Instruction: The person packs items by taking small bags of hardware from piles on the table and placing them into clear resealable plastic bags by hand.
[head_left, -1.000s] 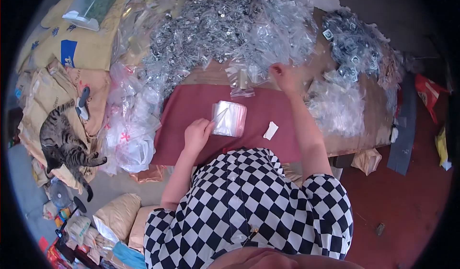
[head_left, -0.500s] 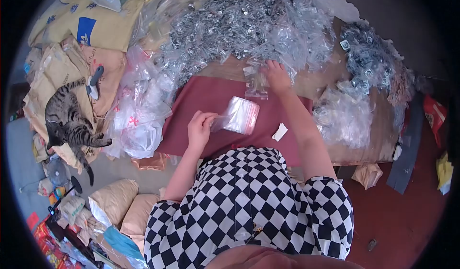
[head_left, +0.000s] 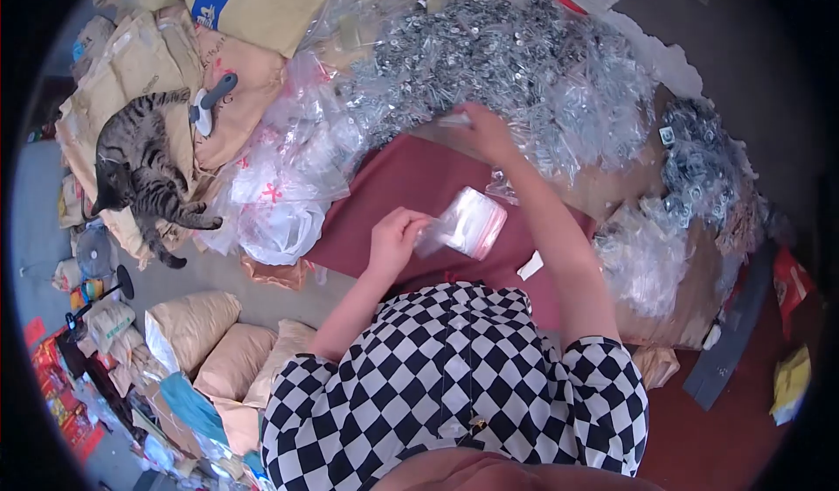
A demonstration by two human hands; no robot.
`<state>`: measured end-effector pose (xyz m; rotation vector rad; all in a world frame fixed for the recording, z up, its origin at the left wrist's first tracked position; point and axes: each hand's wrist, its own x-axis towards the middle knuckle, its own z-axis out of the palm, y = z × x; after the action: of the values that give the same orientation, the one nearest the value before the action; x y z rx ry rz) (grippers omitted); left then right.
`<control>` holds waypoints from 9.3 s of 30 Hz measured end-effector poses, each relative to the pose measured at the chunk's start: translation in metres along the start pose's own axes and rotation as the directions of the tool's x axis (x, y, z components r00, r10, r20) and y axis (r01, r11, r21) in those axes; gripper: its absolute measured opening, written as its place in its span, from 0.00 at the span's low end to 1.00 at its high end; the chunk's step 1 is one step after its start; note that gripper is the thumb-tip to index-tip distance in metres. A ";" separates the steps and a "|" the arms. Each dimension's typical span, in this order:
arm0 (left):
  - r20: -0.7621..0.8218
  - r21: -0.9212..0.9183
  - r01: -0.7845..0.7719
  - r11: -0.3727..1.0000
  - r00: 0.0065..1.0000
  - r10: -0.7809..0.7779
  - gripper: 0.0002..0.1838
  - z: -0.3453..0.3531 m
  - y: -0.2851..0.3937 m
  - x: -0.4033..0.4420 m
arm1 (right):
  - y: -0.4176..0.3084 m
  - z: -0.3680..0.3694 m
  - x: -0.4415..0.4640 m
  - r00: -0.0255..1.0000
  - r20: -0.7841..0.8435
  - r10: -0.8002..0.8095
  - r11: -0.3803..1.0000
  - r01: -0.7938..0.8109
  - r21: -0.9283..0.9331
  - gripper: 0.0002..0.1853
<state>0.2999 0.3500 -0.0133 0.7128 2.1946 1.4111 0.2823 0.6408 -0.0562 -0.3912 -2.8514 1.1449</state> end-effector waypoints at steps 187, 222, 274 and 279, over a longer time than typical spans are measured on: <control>0.128 0.211 -0.525 0.824 0.851 0.509 0.22 0.022 0.092 0.018 | -0.070 -0.138 -0.283 0.921 -0.388 -0.044 0.945 -0.087 -0.315 0.06; 0.297 0.211 -0.162 0.964 0.950 0.094 0.07 0.041 -0.040 0.008 | 0.019 -0.052 -0.005 0.984 -0.023 0.174 0.981 -0.176 -0.085 0.19; -0.120 0.477 -0.197 0.857 0.951 0.285 0.09 -0.025 -0.036 0.021 | -0.124 0.111 0.103 0.828 0.442 -0.346 0.734 0.532 -0.422 0.18; -0.027 0.441 -0.228 0.868 0.964 0.266 0.18 -0.034 -0.052 0.014 | -0.080 0.083 0.079 0.804 0.370 -0.467 0.744 0.583 -0.328 0.16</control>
<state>0.2588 0.3167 -0.0493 1.1429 2.5988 1.0771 0.1774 0.5486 -0.0655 0.6028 -3.0961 0.4830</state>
